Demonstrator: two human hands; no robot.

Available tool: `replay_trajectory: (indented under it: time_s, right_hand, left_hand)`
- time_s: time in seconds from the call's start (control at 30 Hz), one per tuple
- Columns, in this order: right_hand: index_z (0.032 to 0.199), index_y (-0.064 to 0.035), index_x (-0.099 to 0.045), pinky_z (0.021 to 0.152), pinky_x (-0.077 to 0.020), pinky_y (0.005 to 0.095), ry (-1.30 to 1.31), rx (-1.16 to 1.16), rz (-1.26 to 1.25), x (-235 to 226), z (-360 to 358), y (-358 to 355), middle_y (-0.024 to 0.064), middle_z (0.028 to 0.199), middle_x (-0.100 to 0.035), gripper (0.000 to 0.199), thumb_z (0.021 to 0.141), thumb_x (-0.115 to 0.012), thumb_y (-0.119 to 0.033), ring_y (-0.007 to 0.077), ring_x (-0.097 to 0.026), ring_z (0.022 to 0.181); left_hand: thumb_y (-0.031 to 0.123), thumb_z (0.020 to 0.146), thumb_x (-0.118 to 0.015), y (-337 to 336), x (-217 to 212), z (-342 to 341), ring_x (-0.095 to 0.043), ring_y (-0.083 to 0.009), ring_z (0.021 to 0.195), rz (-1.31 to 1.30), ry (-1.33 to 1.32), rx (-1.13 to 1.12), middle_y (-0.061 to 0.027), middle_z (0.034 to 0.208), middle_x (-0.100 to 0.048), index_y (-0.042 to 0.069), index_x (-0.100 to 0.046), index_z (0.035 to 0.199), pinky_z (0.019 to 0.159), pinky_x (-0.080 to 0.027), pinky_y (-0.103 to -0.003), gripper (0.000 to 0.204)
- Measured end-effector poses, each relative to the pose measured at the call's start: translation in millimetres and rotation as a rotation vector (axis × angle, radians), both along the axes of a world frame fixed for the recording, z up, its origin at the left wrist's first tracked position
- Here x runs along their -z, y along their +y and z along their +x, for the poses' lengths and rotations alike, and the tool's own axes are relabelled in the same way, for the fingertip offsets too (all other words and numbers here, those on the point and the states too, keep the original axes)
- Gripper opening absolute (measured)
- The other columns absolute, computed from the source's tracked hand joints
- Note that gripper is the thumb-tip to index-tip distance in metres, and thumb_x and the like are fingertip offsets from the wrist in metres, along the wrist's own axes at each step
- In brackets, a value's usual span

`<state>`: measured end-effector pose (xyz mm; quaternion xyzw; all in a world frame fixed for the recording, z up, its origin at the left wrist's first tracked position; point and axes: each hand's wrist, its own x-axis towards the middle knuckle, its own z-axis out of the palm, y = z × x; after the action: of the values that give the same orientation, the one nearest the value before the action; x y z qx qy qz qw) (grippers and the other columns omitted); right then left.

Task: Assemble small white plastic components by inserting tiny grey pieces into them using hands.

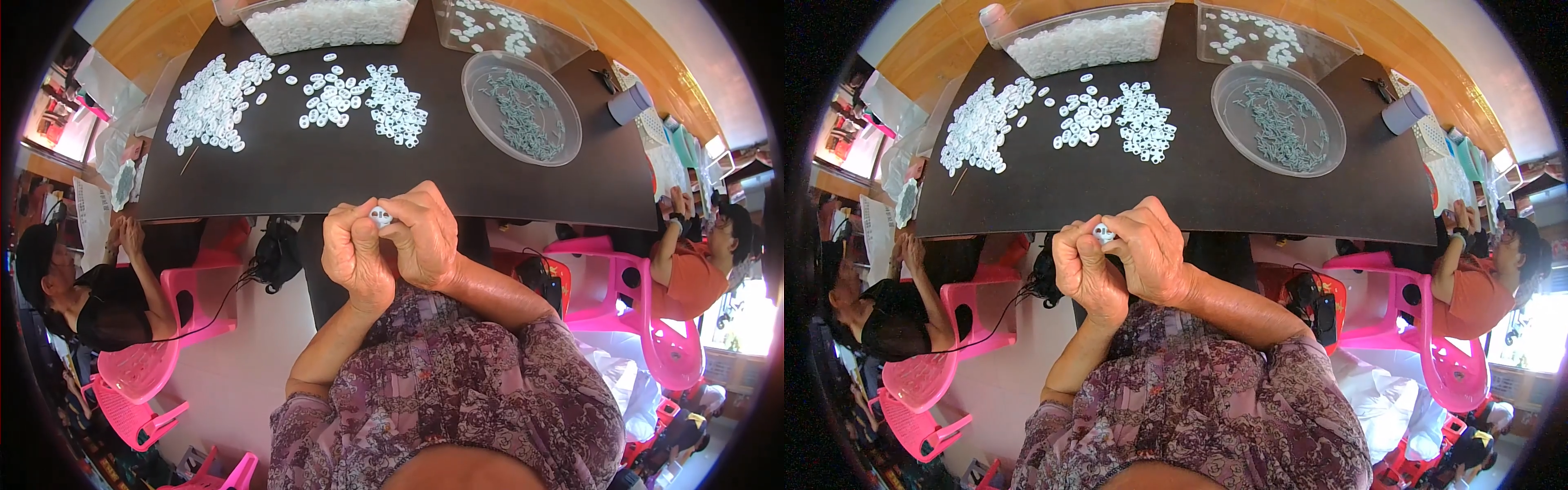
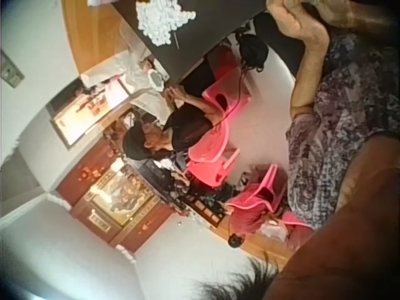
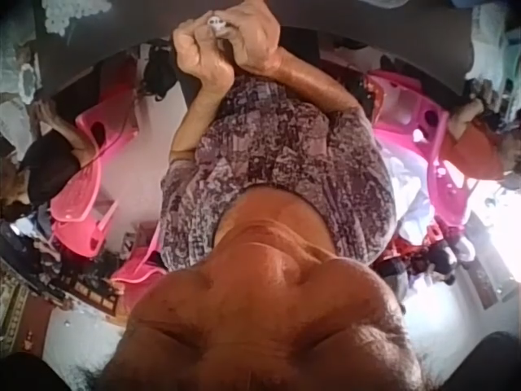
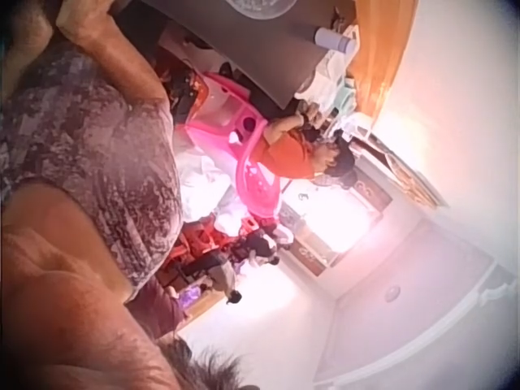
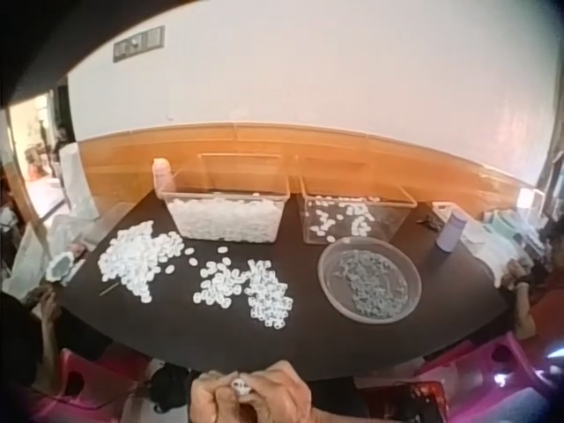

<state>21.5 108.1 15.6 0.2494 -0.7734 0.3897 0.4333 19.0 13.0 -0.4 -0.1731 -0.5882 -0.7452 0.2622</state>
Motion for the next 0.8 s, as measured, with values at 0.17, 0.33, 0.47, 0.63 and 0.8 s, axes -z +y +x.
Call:
replay_trajectory:
  time_s: [0.17, 0.33, 0.47, 0.63, 0.8]
  right_hand:
    - [0.099, 0.0049, -0.055, 0.055, -0.0436, 0.0307, -0.013, -0.005, -0.027, 4, -2, -2, 0.0113, 0.081, -0.058, 0.025, 0.075, -0.063, 0.003, 0.0224, -0.052, 0.064]
    - [0.101, 0.0040, -0.055, 0.056, -0.0436, 0.0306, -0.042, 0.002, -0.043, 12, -3, -2, 0.0105, 0.080, -0.057, 0.026, 0.076, -0.062, 0.004, 0.0219, -0.051, 0.064]
    - [0.102, 0.0028, -0.054, 0.059, -0.0439, 0.0318, -0.041, 0.024, -0.061, 4, -1, -7, 0.0108, 0.084, -0.057, 0.032, 0.072, -0.065, 0.002, 0.0231, -0.052, 0.067]
    - [0.101, 0.0011, -0.055, 0.062, -0.0443, 0.0338, -0.003, 0.009, -0.050, -6, -1, -7, 0.0101, 0.085, -0.057, 0.035, 0.070, -0.069, -0.006, 0.0240, -0.054, 0.070]
    - [0.099, 0.0000, -0.055, 0.059, -0.0440, 0.0323, -0.014, -0.018, -0.092, -5, -2, -7, 0.0092, 0.082, -0.057, 0.032, 0.072, -0.070, -0.010, 0.0234, -0.053, 0.068]
  left_hand:
    - [0.020, 0.093, -0.053, 2, -1, -1, -0.044, -0.0108, 0.070, -0.020, 0.016, -0.060, -0.0024, 0.077, -0.050, -0.002, -0.057, 0.093, 0.064, -0.038, -0.024, 0.022]
    - [0.019, 0.094, -0.052, 1, 11, -3, -0.044, -0.0106, 0.071, -0.018, -0.049, -0.041, -0.0021, 0.078, -0.050, -0.002, -0.056, 0.092, 0.065, -0.039, -0.024, 0.021]
    - [0.018, 0.094, -0.051, 1, 0, 0, -0.045, -0.0096, 0.072, 0.081, -0.089, 0.031, -0.0022, 0.079, -0.051, -0.001, -0.056, 0.093, 0.066, -0.039, -0.023, 0.020]
    - [0.015, 0.093, -0.052, 0, -14, 5, -0.046, -0.0097, 0.072, 0.115, -0.076, 0.057, -0.0027, 0.079, -0.052, -0.001, -0.056, 0.094, 0.065, -0.039, -0.023, 0.017]
    - [0.014, 0.093, -0.053, -1, -13, 6, -0.045, -0.0100, 0.071, 0.101, -0.043, 0.015, -0.0027, 0.079, -0.051, -0.002, -0.056, 0.095, 0.063, -0.038, -0.023, 0.017]
